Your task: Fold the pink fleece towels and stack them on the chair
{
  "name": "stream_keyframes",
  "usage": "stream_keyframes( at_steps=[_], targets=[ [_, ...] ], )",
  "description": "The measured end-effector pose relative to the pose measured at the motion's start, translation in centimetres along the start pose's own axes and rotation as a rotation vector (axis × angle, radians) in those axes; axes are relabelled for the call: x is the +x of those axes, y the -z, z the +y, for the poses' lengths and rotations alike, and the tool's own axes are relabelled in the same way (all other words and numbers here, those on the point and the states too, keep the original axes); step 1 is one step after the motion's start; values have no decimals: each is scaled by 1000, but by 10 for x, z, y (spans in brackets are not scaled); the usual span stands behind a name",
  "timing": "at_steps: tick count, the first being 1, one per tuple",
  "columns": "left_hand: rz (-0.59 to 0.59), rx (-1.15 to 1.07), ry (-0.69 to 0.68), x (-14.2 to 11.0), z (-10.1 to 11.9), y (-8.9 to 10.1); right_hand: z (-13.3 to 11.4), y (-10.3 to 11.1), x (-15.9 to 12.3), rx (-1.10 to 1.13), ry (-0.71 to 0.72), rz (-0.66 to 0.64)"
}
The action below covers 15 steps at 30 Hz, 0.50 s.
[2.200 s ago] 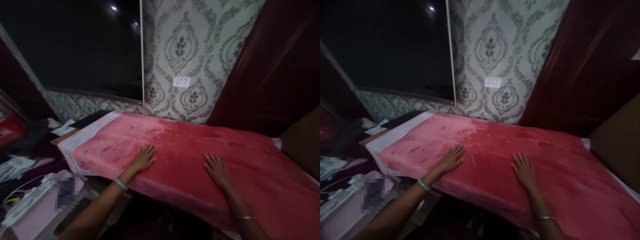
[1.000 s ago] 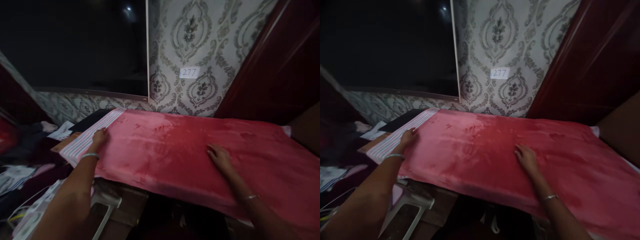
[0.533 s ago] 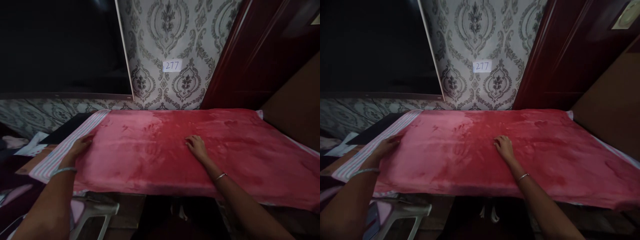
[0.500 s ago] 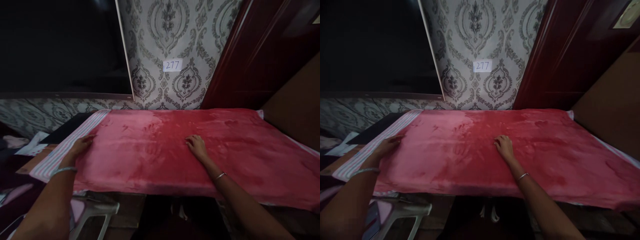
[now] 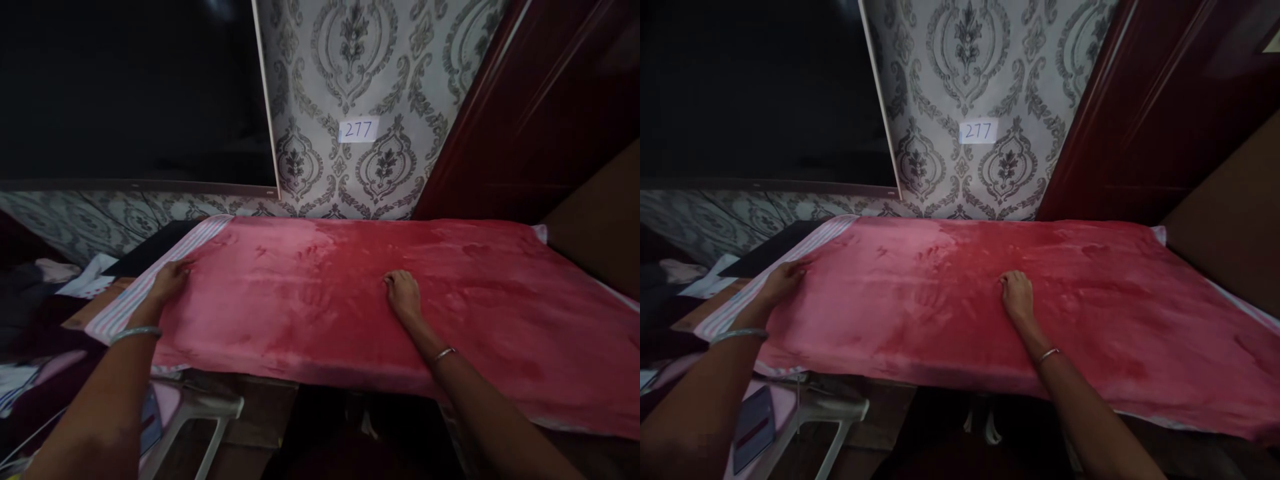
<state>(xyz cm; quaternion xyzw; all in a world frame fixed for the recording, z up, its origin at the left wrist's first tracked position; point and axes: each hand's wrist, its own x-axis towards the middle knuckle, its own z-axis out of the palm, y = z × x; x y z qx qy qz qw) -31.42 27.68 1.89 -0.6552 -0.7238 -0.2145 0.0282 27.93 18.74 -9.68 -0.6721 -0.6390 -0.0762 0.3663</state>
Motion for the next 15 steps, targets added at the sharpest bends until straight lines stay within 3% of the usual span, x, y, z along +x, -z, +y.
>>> stream_keyframes(
  at_steps=[3, 11, 15],
  targets=[
    [-18, -30, 27, -3, 3, 4, 0, 1, -1, 50, 9, 54],
    [103, -79, 103, -13, 7, 11, 0, 3, -1, 152, 2, 191],
    [96, -102, 110, -15, 2, 11, 0, 3, -2, 202, -16, 228]
  ],
)
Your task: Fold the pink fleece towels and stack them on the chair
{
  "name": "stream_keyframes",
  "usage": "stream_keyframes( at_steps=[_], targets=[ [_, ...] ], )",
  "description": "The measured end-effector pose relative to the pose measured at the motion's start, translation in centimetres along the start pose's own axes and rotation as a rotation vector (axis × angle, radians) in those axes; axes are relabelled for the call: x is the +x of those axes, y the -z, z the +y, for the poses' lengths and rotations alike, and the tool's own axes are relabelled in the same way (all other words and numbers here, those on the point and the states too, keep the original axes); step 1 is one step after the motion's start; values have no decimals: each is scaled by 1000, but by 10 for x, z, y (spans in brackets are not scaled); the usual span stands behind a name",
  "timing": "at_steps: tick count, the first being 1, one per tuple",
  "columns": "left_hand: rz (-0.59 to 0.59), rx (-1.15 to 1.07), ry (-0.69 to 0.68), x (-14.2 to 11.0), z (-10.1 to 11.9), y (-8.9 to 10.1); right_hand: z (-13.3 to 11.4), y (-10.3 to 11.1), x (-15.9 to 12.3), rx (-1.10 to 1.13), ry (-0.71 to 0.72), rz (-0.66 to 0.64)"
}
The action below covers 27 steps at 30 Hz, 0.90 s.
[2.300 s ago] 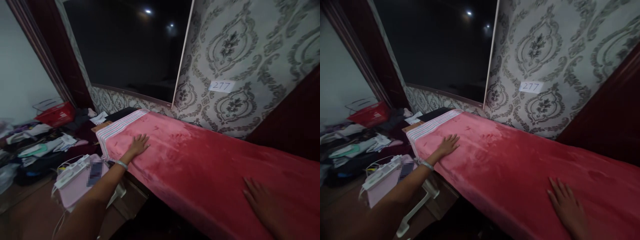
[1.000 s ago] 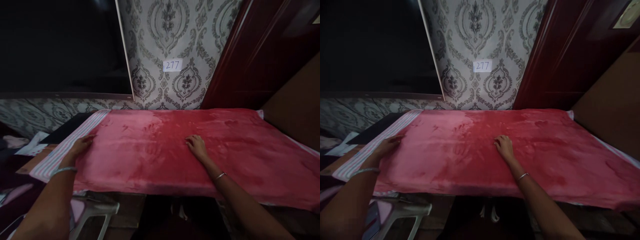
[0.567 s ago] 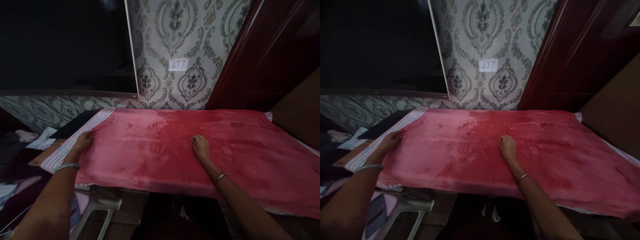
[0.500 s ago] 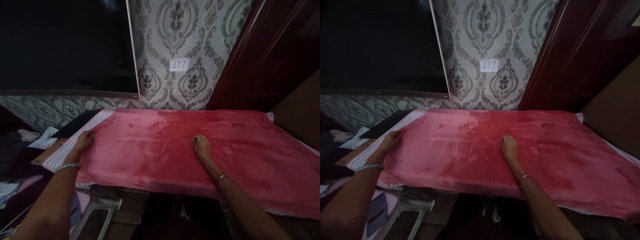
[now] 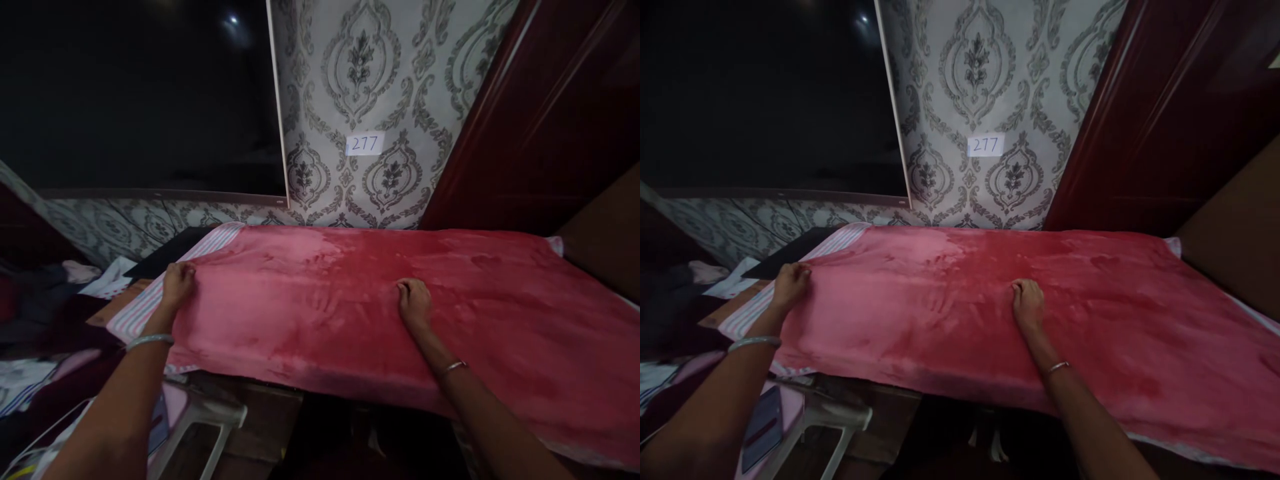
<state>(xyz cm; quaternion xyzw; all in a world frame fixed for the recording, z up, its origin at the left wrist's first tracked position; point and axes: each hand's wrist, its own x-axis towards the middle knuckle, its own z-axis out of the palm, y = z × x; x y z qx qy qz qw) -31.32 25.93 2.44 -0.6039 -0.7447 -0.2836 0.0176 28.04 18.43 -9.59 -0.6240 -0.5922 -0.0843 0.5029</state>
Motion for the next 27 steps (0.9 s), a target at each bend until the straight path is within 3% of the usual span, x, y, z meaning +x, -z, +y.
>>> stream_keyframes(
  at_steps=[10, 14, 20, 27],
  targets=[
    [-270, -36, -123, 26, -5, -4, 3, -4, -2, -19, -14, -3],
    [-348, 65, -169, 33, -1, -10, 6, -6, -3, -14, 1, -18],
    [-229, 162, -181, 21, -2, -17, 8, -7, -4, -50, 15, -35],
    [-49, 148, -181, 5, -7, 4, 6, -7, -3, -61, 41, 18]
  ],
)
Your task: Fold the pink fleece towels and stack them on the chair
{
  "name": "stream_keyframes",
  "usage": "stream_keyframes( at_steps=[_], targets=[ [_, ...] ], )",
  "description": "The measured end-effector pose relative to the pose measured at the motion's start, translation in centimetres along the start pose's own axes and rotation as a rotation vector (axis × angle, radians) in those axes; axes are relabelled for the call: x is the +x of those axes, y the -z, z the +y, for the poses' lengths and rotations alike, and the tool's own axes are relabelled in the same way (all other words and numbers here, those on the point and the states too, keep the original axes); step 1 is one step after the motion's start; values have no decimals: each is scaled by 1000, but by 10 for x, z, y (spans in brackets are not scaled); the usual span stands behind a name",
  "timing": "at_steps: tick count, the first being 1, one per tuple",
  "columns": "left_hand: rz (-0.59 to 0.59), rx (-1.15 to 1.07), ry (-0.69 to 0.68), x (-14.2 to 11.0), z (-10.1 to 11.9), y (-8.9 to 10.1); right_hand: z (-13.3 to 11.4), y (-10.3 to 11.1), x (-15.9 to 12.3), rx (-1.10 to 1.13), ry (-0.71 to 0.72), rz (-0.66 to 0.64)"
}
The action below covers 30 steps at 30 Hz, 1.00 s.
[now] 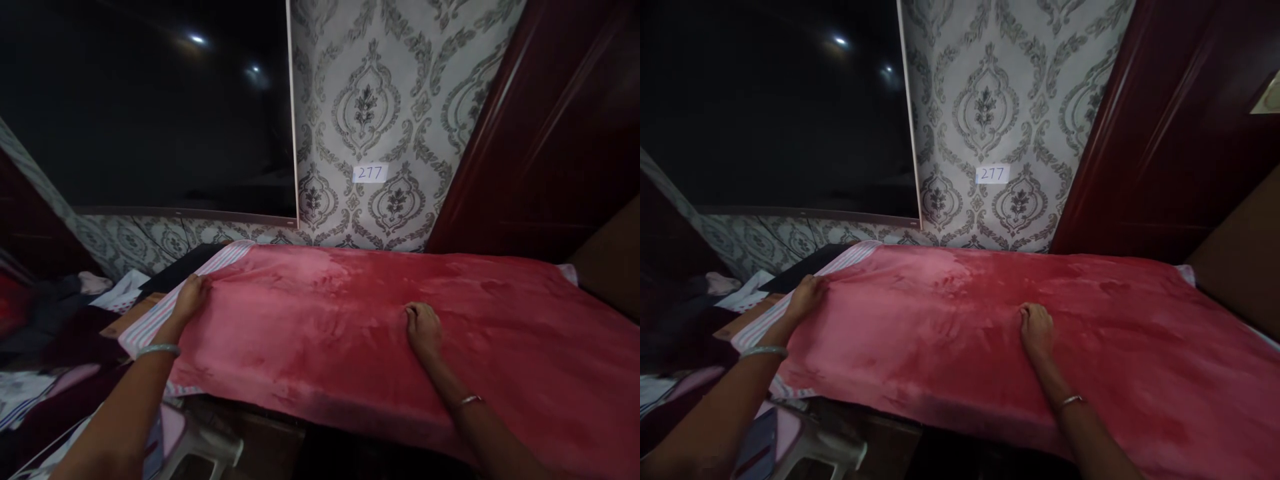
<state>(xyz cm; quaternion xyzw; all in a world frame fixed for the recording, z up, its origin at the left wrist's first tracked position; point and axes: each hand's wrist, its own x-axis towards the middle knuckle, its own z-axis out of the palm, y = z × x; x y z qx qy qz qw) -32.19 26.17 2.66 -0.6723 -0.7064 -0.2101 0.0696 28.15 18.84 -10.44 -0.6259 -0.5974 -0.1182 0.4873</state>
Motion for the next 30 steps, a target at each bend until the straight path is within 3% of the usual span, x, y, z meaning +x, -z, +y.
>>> stream_keyframes(
  at_steps=[10, 14, 19, 24, 30],
  targets=[
    [323, -211, 16, -26, 1, 18, -4, 15, 6, 81, -35, 44],
    [350, -272, -33, -30, 2, 31, -8, 29, 12, 114, -50, 36],
    [359, -300, -48, -48, 10, 54, -12, 50, 19, 89, -29, 21],
    [409, -349, 61, -72, 26, 82, -9, 69, 25, 45, -22, 48],
    [548, -336, 104, -88, 50, 118, -12, 98, 39, 12, 4, 83]
  ],
)
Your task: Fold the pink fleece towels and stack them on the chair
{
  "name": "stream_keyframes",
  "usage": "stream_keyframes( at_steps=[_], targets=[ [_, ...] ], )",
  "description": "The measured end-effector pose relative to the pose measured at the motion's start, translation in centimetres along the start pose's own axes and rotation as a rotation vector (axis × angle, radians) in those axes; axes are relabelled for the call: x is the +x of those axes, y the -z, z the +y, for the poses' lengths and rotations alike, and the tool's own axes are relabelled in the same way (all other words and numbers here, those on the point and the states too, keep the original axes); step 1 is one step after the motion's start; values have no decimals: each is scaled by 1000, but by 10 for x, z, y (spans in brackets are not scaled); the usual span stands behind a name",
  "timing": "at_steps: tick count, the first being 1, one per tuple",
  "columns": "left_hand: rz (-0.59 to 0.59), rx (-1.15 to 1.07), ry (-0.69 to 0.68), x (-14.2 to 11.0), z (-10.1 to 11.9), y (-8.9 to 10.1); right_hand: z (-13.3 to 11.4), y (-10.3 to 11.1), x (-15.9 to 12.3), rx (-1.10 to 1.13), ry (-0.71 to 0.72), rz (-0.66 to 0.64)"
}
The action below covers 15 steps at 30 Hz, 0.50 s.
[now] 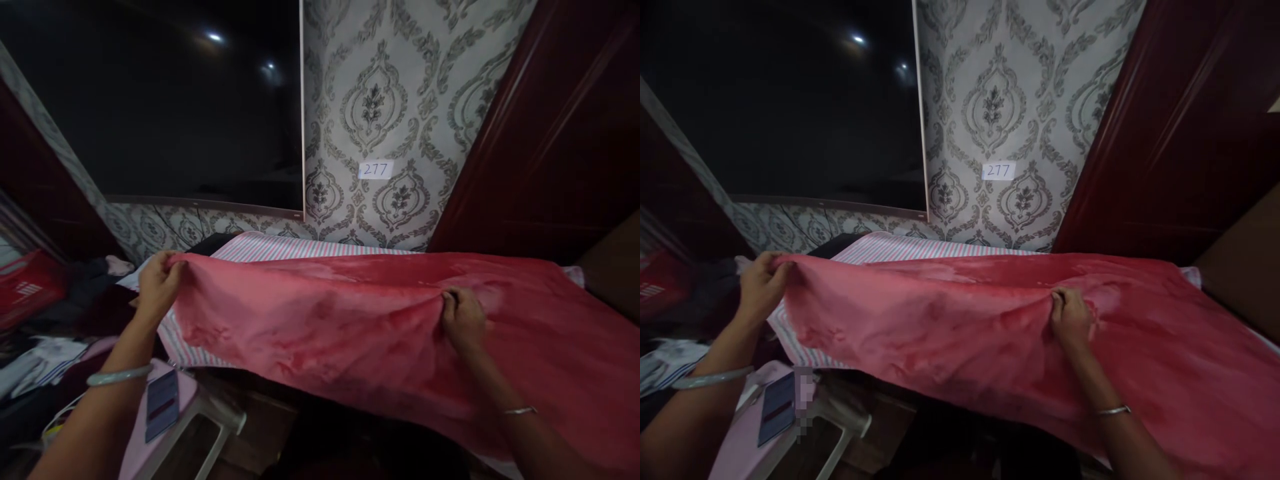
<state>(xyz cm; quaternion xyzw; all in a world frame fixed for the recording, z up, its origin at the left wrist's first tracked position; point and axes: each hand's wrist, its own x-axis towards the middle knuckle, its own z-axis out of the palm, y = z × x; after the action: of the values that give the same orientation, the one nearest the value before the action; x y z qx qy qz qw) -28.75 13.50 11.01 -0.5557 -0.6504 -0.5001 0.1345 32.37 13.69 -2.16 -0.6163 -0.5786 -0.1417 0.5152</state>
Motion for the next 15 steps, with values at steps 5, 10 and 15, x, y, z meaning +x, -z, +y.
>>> stream_keyframes(
  at_steps=[5, 10, 15],
  targets=[
    [186, -49, -9, 4, 37, 18, -12, 34, 23, -15, 10, 60],
    [266, -61, -64, 15, 75, 32, -13, 71, 56, -57, 18, 192],
    [251, -30, -141, 31, 107, 47, -4, 113, 96, -139, 128, 318]
  ],
)
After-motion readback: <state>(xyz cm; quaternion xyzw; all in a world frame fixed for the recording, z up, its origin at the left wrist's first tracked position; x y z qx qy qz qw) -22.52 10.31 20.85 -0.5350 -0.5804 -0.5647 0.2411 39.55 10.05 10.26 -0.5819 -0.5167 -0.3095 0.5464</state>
